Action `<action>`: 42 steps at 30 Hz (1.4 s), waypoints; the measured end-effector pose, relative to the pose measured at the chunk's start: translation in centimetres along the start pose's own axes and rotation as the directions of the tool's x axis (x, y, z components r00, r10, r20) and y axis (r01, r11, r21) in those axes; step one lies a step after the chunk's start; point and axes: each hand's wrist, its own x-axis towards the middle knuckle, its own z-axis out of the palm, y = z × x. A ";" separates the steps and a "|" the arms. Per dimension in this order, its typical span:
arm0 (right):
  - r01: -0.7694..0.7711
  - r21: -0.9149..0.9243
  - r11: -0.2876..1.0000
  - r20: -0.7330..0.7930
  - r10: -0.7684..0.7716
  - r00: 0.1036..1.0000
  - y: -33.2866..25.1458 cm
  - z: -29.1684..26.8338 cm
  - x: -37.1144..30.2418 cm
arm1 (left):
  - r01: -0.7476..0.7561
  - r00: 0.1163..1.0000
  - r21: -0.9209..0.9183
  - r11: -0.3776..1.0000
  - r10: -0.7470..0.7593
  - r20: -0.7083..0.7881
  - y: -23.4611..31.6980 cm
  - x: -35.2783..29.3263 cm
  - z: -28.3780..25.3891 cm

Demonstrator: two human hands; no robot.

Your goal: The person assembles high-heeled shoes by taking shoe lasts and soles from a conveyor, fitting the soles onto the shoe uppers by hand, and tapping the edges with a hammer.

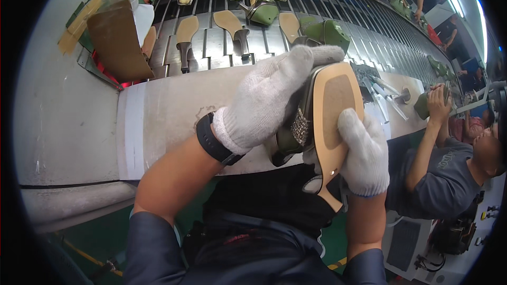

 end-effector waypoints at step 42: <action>0.562 -0.470 0.681 0.427 -0.382 0.819 2.2 9.0 -2.0 | 0.151 0.853 0.280 0.948 0.018 -0.521 7.6 -13.2 -0.4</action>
